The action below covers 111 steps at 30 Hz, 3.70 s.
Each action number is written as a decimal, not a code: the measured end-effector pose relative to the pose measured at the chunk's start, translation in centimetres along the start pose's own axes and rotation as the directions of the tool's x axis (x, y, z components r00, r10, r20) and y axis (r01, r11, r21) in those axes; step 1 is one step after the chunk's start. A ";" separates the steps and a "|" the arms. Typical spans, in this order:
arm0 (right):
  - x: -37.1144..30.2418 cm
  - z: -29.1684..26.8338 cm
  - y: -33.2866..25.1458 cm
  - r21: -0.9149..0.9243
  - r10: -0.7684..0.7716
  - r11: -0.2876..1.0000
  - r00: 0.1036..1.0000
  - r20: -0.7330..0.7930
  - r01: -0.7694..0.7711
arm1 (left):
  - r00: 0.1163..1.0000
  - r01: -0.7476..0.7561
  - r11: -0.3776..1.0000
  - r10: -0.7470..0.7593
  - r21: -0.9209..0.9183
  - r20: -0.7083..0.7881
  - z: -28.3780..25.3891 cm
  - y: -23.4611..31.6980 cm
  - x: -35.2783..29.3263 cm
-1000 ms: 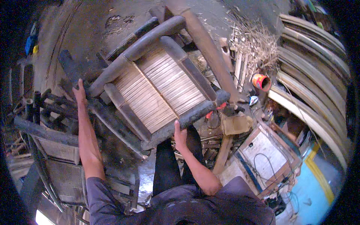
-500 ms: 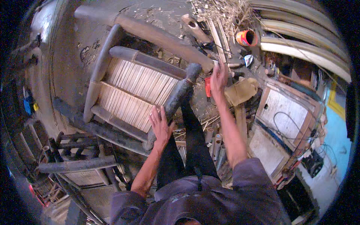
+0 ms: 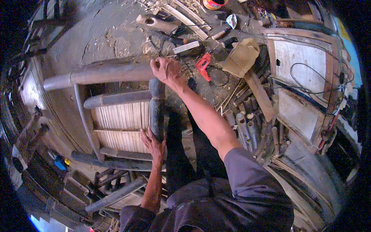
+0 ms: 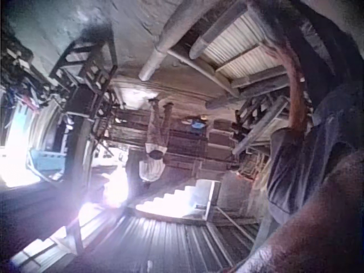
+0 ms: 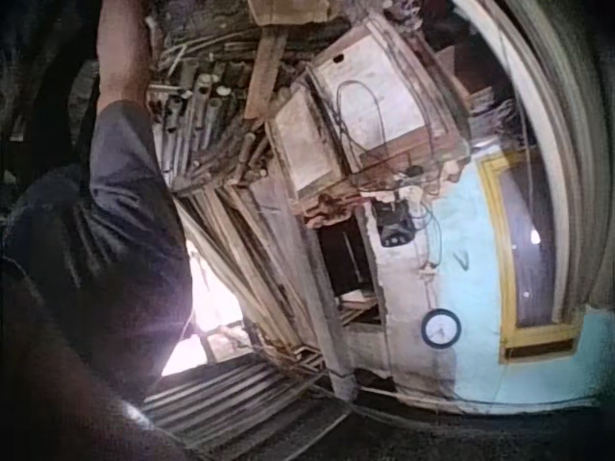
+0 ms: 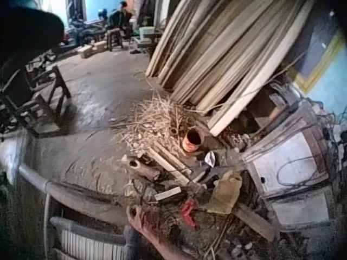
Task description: The person uses a red electric sander to smooth the surface of a bamboo chair. They repeatedly reposition the chair to access different legs and sections, then continue sanding the frame and seat area.
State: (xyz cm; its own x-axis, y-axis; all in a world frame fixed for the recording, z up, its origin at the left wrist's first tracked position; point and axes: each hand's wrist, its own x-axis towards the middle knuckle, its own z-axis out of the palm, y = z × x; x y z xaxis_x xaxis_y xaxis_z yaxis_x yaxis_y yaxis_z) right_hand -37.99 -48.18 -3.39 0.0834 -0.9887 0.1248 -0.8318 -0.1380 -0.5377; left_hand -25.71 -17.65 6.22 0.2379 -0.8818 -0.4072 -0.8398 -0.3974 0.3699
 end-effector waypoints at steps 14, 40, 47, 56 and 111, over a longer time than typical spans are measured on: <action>-23.1 -2.5 23.7 -0.014 0.663 0.706 0.654 0.363 -0.708 | 0.971 0.224 0.975 -0.224 -0.017 -0.084 -3.0 11.4 10.7; -43.5 9.1 25.3 -0.189 0.908 0.398 0.357 0.218 -0.897 | 0.911 0.141 0.919 0.024 0.368 -0.411 3.1 9.4 15.6; -53.5 14.4 33.2 -0.621 0.924 0.319 0.089 0.371 -0.716 | 0.927 0.031 0.898 0.138 0.438 -0.350 2.2 9.9 16.3; -48.9 5.5 33.5 -0.330 0.770 0.547 0.308 0.559 -0.769 | 0.899 0.000 0.940 0.149 0.341 -0.411 2.7 8.2 15.6; 10.5 -19.4 -9.6 -0.351 0.105 0.757 0.427 0.898 0.551 | 0.961 0.215 0.975 -0.202 0.051 -0.191 -0.7 9.8 13.4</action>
State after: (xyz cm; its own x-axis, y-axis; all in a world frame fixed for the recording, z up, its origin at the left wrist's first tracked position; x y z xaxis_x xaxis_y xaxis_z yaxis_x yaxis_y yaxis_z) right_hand -39.76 -56.13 19.25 0.4407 -0.4901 -0.7520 -0.7761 -0.6290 -0.0450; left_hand -30.36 -33.56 4.98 0.4912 -0.8153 -0.3065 -0.7926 -0.5643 0.2309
